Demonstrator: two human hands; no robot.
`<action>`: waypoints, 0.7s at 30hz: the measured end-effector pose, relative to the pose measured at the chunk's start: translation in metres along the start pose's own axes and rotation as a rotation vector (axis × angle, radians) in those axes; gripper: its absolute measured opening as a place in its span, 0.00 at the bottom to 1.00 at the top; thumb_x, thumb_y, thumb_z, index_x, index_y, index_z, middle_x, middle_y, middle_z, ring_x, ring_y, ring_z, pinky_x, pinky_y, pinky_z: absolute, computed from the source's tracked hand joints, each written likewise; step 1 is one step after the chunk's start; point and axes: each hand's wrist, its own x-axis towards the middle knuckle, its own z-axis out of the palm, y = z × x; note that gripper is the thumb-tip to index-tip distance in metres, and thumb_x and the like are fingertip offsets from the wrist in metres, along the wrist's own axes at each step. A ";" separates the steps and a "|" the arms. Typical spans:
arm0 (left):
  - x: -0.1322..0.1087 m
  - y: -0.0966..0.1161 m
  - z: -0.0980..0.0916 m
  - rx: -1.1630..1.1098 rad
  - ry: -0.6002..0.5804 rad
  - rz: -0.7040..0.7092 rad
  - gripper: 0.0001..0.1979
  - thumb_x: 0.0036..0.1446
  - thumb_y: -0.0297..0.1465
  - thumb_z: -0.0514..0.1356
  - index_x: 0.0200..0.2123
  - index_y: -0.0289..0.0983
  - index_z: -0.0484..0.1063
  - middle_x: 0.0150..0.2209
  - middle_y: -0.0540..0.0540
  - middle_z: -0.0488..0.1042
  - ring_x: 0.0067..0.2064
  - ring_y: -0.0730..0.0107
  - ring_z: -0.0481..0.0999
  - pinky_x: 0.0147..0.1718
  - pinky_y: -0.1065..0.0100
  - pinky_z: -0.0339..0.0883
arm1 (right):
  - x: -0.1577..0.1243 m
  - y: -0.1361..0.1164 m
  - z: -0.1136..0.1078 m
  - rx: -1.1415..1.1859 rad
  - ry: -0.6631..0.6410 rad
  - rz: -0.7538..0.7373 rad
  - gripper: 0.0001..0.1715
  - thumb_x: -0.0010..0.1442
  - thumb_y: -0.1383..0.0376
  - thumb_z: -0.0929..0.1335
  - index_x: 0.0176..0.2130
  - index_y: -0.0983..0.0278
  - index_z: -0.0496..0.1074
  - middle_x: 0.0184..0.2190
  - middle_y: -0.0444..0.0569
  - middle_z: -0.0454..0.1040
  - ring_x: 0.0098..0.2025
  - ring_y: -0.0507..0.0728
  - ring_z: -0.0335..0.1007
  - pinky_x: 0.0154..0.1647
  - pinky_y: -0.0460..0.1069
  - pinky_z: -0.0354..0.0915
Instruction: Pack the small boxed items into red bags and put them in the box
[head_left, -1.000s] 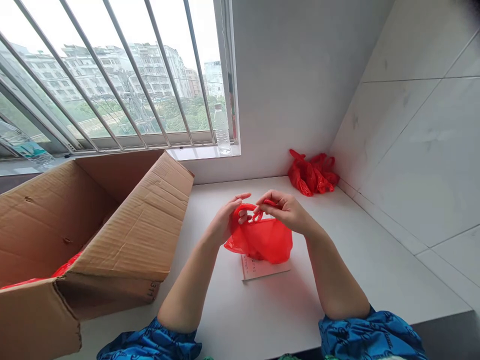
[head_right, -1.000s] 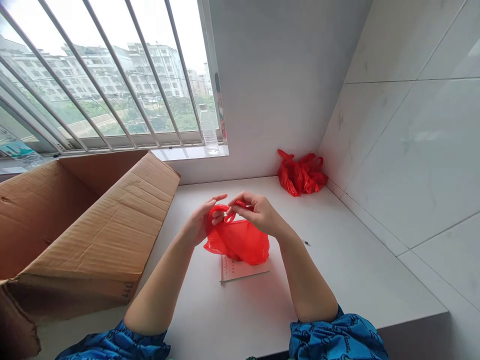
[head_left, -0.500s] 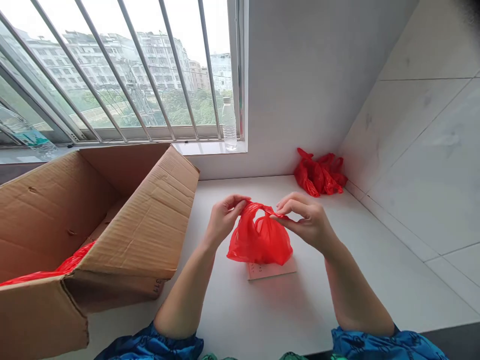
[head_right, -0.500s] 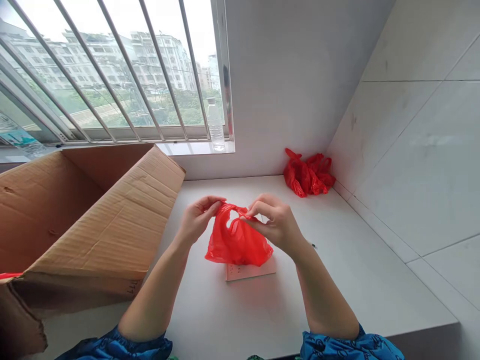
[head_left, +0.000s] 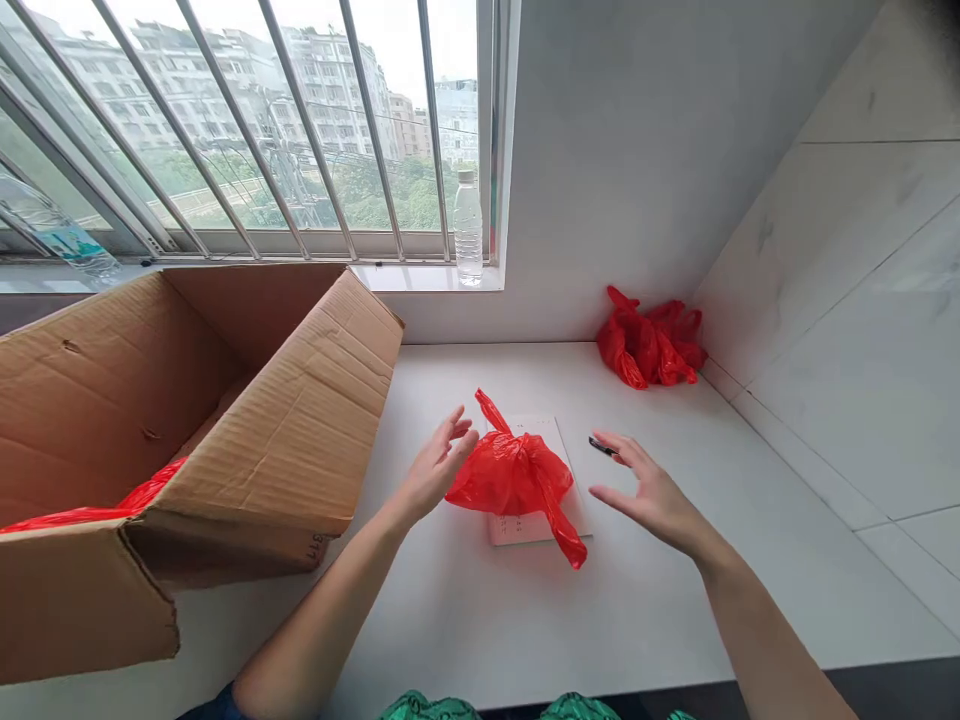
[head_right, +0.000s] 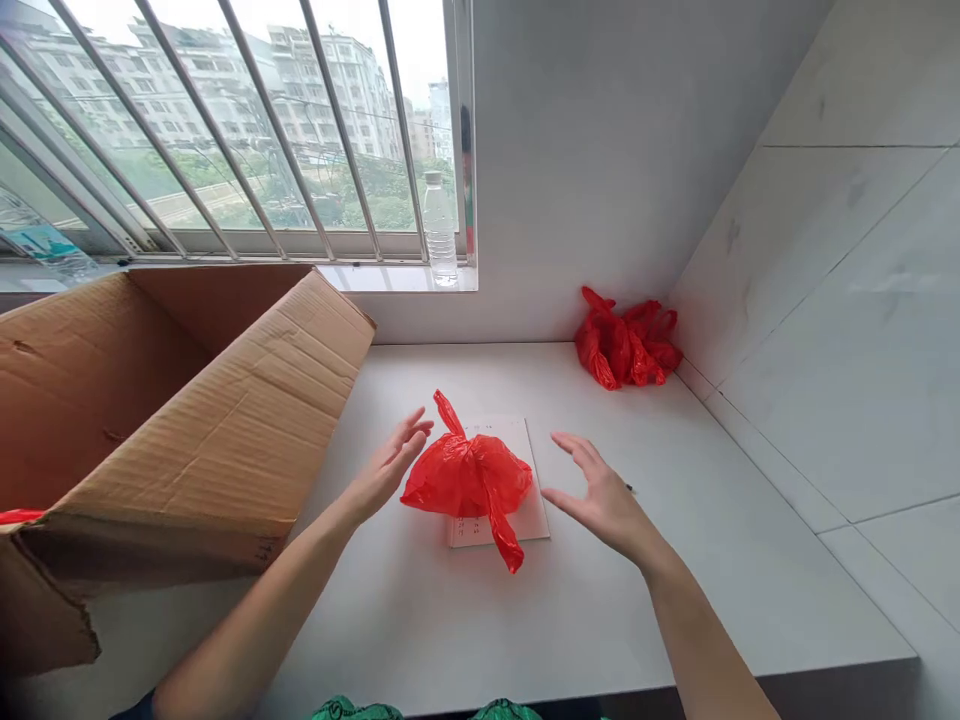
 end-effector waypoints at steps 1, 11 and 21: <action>-0.003 0.002 0.005 0.071 -0.053 0.028 0.31 0.65 0.47 0.54 0.67 0.42 0.56 0.63 0.38 0.65 0.64 0.52 0.65 0.60 0.53 0.59 | 0.005 -0.003 0.011 -0.072 -0.045 -0.041 0.43 0.60 0.50 0.70 0.69 0.50 0.53 0.70 0.52 0.53 0.69 0.67 0.54 0.59 0.63 0.66; 0.008 -0.014 0.045 0.761 -0.068 0.493 0.20 0.64 0.27 0.49 0.58 0.40 0.65 0.60 0.42 0.69 0.61 0.58 0.68 0.65 0.50 0.50 | 0.057 -0.009 0.082 -0.265 0.001 -0.421 0.44 0.69 0.53 0.62 0.72 0.59 0.36 0.65 0.55 0.64 0.69 0.62 0.54 0.72 0.67 0.44; 0.006 -0.057 0.065 0.992 -0.177 0.427 0.33 0.61 0.29 0.51 0.69 0.31 0.51 0.71 0.39 0.50 0.72 0.55 0.48 0.69 0.51 0.43 | 0.052 0.025 0.116 -0.574 -0.002 -0.362 0.34 0.71 0.50 0.57 0.68 0.64 0.56 0.69 0.56 0.56 0.71 0.64 0.48 0.70 0.66 0.49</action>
